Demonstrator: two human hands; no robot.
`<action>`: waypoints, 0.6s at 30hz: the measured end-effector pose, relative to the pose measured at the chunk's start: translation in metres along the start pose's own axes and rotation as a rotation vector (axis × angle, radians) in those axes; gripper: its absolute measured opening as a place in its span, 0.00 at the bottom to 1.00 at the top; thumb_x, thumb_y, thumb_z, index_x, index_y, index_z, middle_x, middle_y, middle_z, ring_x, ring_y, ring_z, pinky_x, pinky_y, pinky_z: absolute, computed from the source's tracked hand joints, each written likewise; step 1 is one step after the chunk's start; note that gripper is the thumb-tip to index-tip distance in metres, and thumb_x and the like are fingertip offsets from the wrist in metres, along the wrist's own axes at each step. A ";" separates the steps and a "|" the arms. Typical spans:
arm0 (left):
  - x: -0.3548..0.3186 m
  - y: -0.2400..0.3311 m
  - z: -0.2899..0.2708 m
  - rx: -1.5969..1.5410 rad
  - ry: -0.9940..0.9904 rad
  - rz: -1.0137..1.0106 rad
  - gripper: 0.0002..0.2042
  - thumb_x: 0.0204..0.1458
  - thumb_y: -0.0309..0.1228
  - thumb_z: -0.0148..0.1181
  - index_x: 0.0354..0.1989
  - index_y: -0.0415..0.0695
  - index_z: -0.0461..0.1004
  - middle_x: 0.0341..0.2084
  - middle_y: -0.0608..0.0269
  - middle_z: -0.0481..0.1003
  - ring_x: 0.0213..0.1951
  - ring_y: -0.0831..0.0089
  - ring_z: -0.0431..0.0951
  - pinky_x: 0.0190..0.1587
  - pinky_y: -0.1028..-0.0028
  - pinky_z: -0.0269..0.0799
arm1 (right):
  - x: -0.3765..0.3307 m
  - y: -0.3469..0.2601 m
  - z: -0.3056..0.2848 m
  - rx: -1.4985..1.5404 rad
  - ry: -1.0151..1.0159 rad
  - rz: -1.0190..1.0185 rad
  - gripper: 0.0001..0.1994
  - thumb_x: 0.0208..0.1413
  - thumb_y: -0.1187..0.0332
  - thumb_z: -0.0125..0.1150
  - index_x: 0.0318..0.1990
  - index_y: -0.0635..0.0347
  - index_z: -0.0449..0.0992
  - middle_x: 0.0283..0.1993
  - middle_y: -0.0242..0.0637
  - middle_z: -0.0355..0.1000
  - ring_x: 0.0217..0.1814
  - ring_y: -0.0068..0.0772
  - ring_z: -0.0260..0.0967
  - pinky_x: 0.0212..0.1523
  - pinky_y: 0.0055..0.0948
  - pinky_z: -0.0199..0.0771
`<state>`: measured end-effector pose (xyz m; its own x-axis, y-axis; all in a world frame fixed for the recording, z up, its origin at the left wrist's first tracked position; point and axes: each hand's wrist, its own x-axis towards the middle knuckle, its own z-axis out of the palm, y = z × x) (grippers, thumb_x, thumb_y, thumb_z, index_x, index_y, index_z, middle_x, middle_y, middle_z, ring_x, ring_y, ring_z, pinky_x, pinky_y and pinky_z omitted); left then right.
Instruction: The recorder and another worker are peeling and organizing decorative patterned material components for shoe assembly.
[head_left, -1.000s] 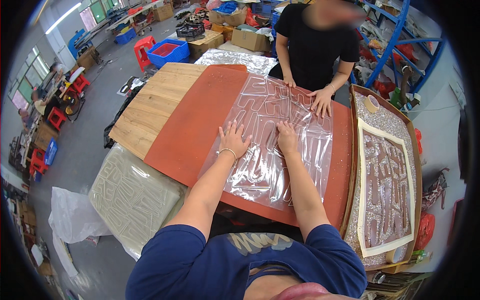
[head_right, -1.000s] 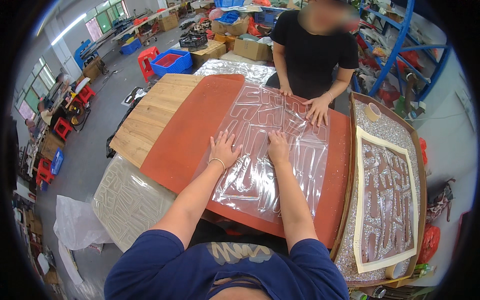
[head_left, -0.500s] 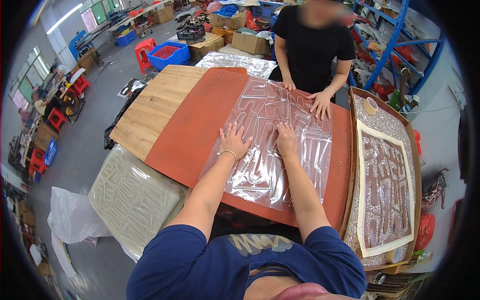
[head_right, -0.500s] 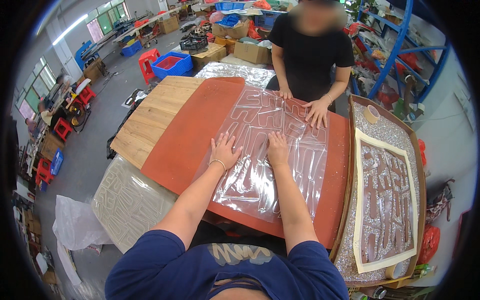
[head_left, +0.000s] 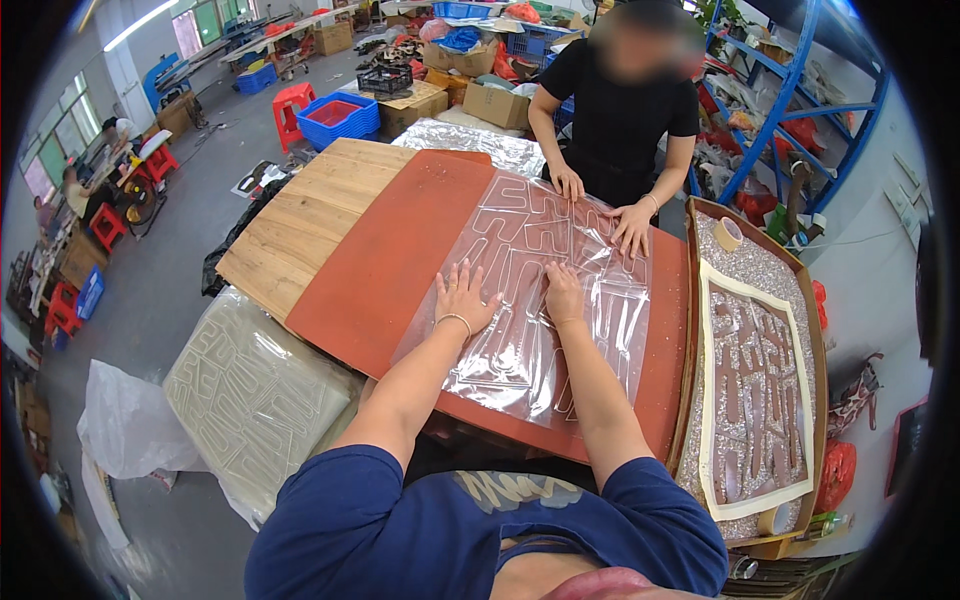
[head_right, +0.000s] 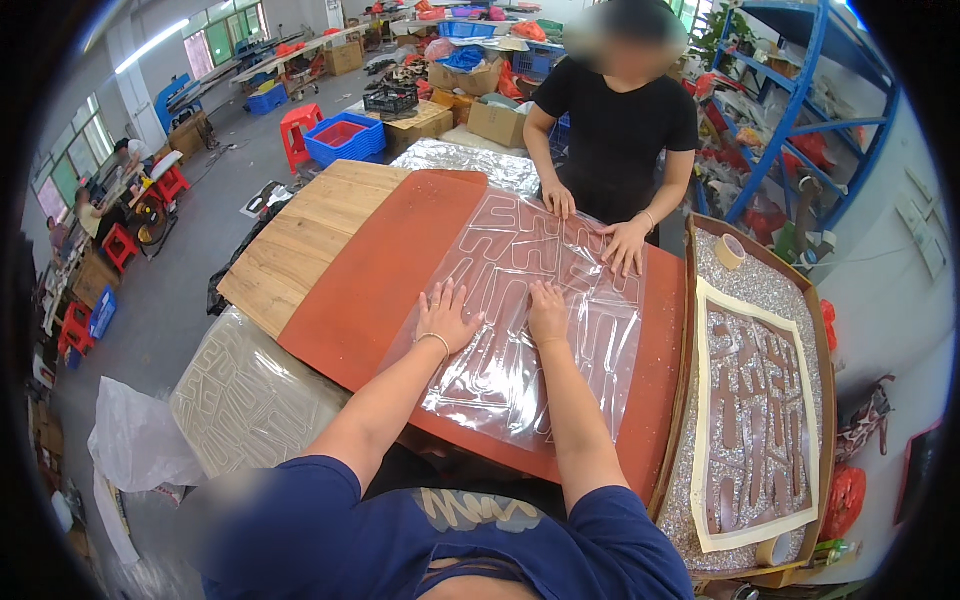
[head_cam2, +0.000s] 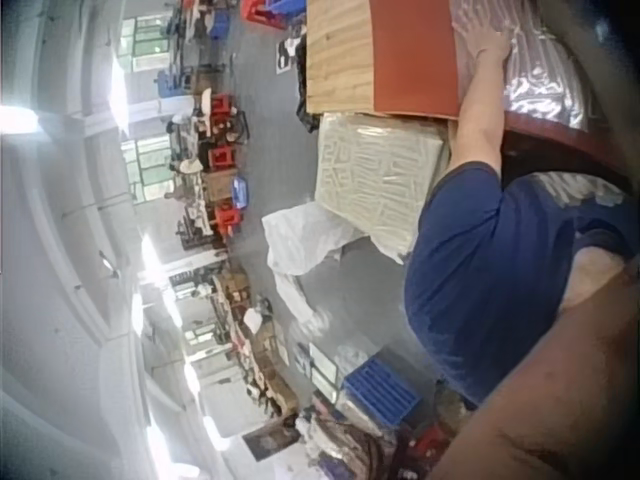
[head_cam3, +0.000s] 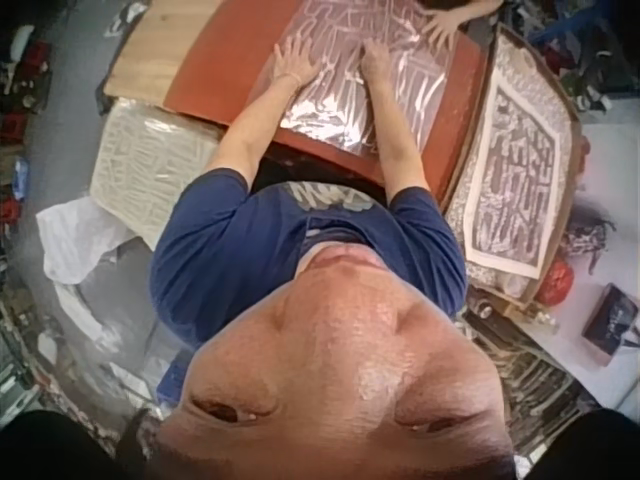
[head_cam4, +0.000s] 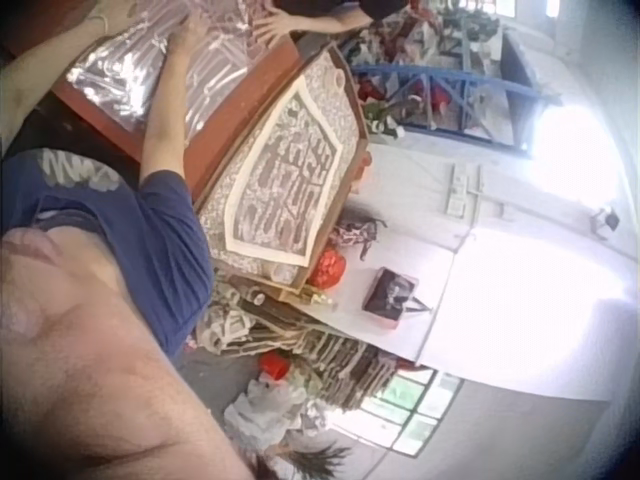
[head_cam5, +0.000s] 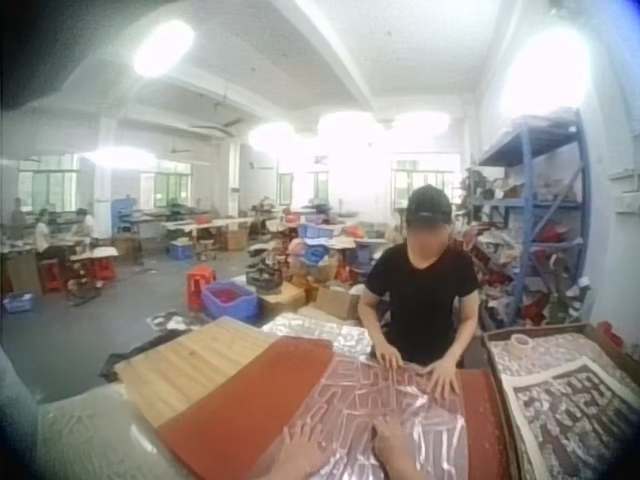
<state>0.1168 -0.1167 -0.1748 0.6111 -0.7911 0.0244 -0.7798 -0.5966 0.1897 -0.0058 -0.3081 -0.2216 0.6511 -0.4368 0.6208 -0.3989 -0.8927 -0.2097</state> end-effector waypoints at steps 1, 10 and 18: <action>-0.004 0.000 -0.001 0.002 0.000 -0.002 0.36 0.55 0.58 0.35 0.67 0.49 0.47 0.68 0.56 0.42 0.69 0.59 0.37 0.67 0.53 0.28 | -0.001 -0.001 -0.001 0.014 0.008 -0.013 0.14 0.50 0.75 0.48 0.44 0.63 0.74 0.51 0.44 0.72 0.56 0.44 0.67 0.60 0.41 0.61; -0.013 0.000 0.001 0.035 0.003 0.005 0.39 0.53 0.60 0.37 0.67 0.46 0.47 0.68 0.51 0.42 0.69 0.56 0.37 0.67 0.53 0.28 | -0.004 -0.010 -0.012 0.131 0.081 0.058 0.13 0.50 0.77 0.50 0.43 0.62 0.74 0.48 0.44 0.73 0.54 0.45 0.68 0.60 0.41 0.62; 0.043 0.016 -0.036 0.097 -0.126 0.064 0.30 0.54 0.52 0.47 0.55 0.39 0.63 0.57 0.46 0.60 0.61 0.51 0.55 0.62 0.41 0.41 | 0.001 -0.007 -0.020 0.304 0.211 0.227 0.12 0.52 0.77 0.51 0.43 0.60 0.75 0.47 0.42 0.73 0.53 0.43 0.69 0.58 0.39 0.65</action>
<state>0.1359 -0.1552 -0.1354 0.5430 -0.8348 -0.0914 -0.8295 -0.5501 0.0963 -0.0152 -0.3005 -0.2040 0.4099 -0.6213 0.6678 -0.2877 -0.7828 -0.5518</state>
